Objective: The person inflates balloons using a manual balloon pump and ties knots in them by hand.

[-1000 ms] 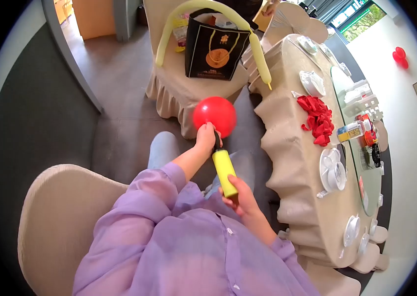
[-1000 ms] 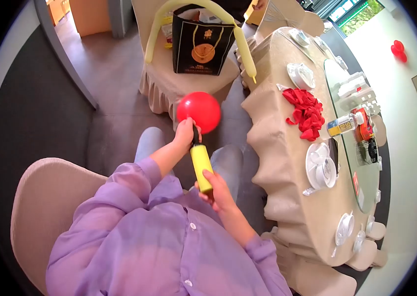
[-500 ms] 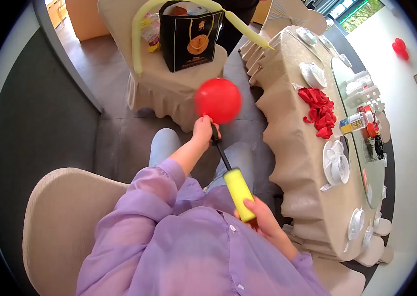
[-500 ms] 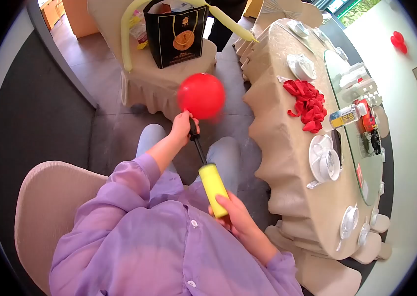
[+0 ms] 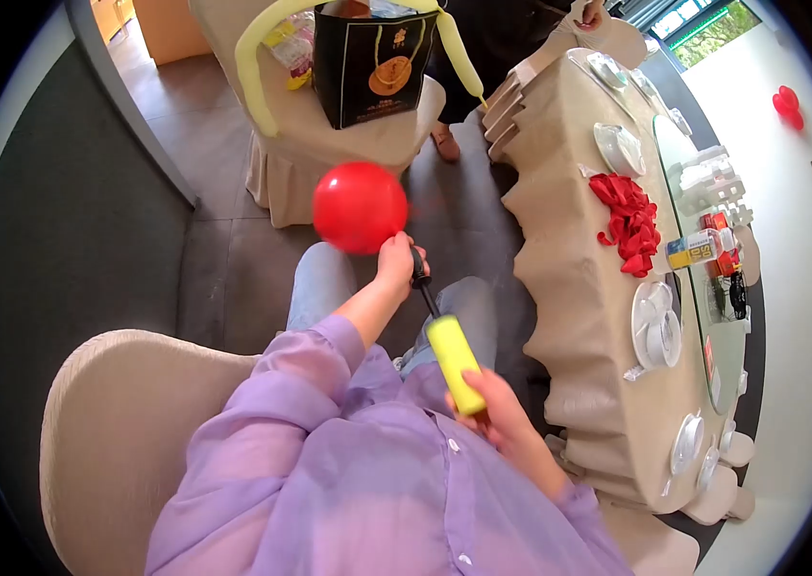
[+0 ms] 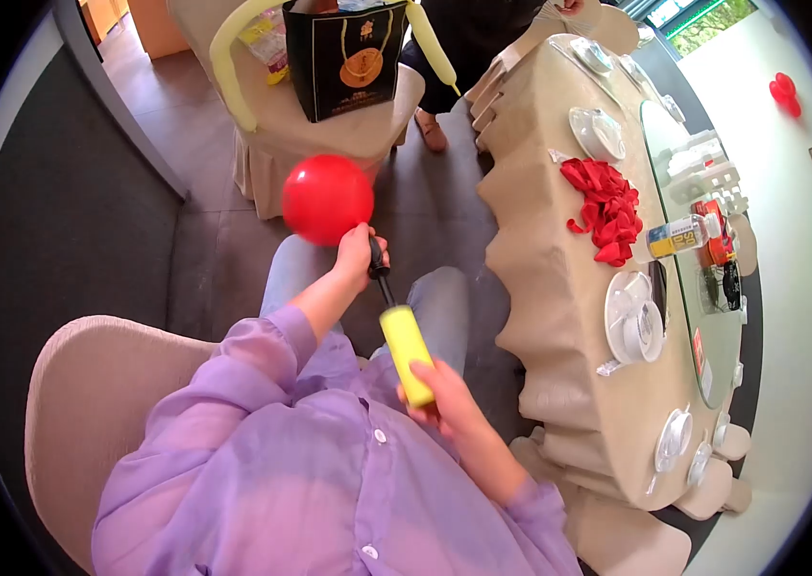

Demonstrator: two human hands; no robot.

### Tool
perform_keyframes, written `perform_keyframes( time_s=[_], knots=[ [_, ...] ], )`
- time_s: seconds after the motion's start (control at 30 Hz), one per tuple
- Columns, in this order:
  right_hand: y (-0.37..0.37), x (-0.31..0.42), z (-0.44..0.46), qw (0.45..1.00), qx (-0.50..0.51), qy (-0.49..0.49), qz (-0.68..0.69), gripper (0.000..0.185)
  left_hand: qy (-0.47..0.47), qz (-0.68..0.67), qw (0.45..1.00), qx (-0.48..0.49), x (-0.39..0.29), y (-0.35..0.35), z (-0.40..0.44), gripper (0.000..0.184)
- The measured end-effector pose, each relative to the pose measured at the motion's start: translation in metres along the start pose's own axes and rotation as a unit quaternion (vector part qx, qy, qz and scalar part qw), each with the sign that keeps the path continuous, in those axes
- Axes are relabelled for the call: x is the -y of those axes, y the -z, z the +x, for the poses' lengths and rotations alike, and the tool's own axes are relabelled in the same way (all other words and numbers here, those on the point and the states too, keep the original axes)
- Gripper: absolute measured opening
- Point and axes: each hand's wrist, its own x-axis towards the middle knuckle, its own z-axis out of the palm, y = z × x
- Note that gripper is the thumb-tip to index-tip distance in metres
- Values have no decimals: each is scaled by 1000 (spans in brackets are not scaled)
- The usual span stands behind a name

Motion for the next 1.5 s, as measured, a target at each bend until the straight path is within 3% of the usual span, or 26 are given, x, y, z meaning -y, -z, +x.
perform_keyframes(
  time_s=[0.07,0.13,0.27,0.33,0.4,0.43,0.53,0.67,0.8,0.87,0.93,1.03,1.2,1.3,1.4,1.5],
  knots=[
    [-6,5,40,996,39,76,-41,34,5,-21,1000,-6,0,-14,-13,14],
    [-18,11,28,997,30,61,-36,33,-7,5,1000,28,-6,-9,-10,13],
    [-8,-1,-29,1000,-12,16,-8,29,-12,23,1000,-12,-12,5,8,12],
    [-3,0,-23,999,4,40,-20,28,13,16,1000,-6,-1,11,7,11],
    [-3,12,4,999,38,-24,6,30,34,-6,998,-46,15,14,-3,12],
    [-6,13,28,1000,15,-24,-13,31,48,-26,995,-89,16,16,-8,12],
    [-23,0,46,998,34,19,-44,32,30,-15,999,-25,8,22,-12,15],
    [-14,5,-8,999,2,-24,-31,33,20,2,1000,-16,11,28,-6,16],
    [-15,-2,3,998,-63,-8,13,33,56,-11,995,-78,21,26,-13,16],
    [-10,10,41,998,17,-4,-58,33,60,-37,996,-48,21,15,-18,15],
    [-19,12,38,998,22,7,-53,32,43,-33,998,-42,5,16,-14,13],
    [-9,5,-5,999,26,-15,-44,37,32,23,999,-33,3,25,-9,13],
    [-10,7,7,999,-22,-14,-20,40,56,-26,996,-71,16,25,-6,13],
    [-12,12,35,996,40,8,-74,39,42,-16,998,-37,4,6,-18,14],
    [-13,12,8,998,20,-18,-52,34,41,27,999,-16,4,17,-11,14],
    [3,-1,-12,998,-15,8,-56,29,45,-14,998,-53,8,26,-5,13]
  ],
)
